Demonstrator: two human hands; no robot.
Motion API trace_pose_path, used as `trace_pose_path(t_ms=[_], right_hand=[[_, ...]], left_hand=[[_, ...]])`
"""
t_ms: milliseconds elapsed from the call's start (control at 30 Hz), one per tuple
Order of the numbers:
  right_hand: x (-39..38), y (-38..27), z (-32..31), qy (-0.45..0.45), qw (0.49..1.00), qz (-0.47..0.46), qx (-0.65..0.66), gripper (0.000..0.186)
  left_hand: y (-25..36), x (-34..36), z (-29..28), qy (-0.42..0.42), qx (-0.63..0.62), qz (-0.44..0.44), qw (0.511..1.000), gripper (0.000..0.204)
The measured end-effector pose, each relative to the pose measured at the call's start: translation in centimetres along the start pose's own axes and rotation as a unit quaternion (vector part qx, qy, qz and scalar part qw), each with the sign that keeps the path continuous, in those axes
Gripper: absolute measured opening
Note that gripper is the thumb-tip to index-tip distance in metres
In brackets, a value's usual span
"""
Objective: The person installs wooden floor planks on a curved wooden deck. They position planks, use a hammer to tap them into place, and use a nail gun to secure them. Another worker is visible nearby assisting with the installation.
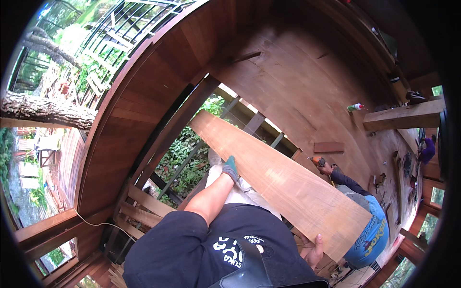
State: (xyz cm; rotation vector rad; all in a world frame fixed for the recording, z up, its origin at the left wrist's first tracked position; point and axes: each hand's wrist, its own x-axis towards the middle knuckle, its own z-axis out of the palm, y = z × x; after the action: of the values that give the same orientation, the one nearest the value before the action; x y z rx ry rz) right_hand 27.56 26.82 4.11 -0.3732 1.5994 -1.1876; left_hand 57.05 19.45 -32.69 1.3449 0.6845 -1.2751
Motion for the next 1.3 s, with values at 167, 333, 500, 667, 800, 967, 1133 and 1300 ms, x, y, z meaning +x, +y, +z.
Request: trace_pose_path(t_ms=[167, 333, 500, 667, 800, 967, 1133, 1300], right_hand=[[0.8, 5.9, -1.1, -0.011, 0.997, 0.068, 0.036, 0.060], [1.8, 11.6, -2.0, -0.062, 0.991, 0.094, 0.070, 0.051], [3.2, 18.5, -2.5, -0.088, 0.974, 0.164, 0.130, 0.050], [2.8, 24.5, -3.7, -0.023, 0.968, 0.183, 0.170, 0.047], [4.9, 30.1, -6.0, 0.019, 0.953, 0.220, 0.206, 0.047], [10.8, 36.1, -8.8, 0.050, 0.938, 0.251, 0.234, 0.043], [19.0, 41.0, -10.9, 0.082, 0.933, 0.274, 0.218, 0.036], [26.9, 49.4, -13.3, 0.154, 0.918, 0.303, 0.205, 0.030]], left_hand=[[1.8, 3.6, -4.1, 0.050, 0.019, 0.064, 0.997, 0.053], [3.0, 5.3, -3.4, 0.055, 0.032, 0.077, 0.995, 0.055], [2.8, 17.9, -12.9, 0.098, 0.073, 0.128, 0.984, 0.056], [3.2, 16.0, -11.2, 0.061, 0.074, -0.033, 0.995, 0.060], [2.9, 18.2, -12.8, 0.029, 0.087, -0.022, 0.996, 0.065], [1.3, 24.2, -15.1, -0.038, 0.071, -0.040, 0.996, 0.066], [-0.6, 26.0, -12.7, -0.022, 0.073, -0.042, 0.996, 0.060], [-2.8, 31.4, -12.2, 0.017, 0.107, -0.007, 0.994, 0.059]])
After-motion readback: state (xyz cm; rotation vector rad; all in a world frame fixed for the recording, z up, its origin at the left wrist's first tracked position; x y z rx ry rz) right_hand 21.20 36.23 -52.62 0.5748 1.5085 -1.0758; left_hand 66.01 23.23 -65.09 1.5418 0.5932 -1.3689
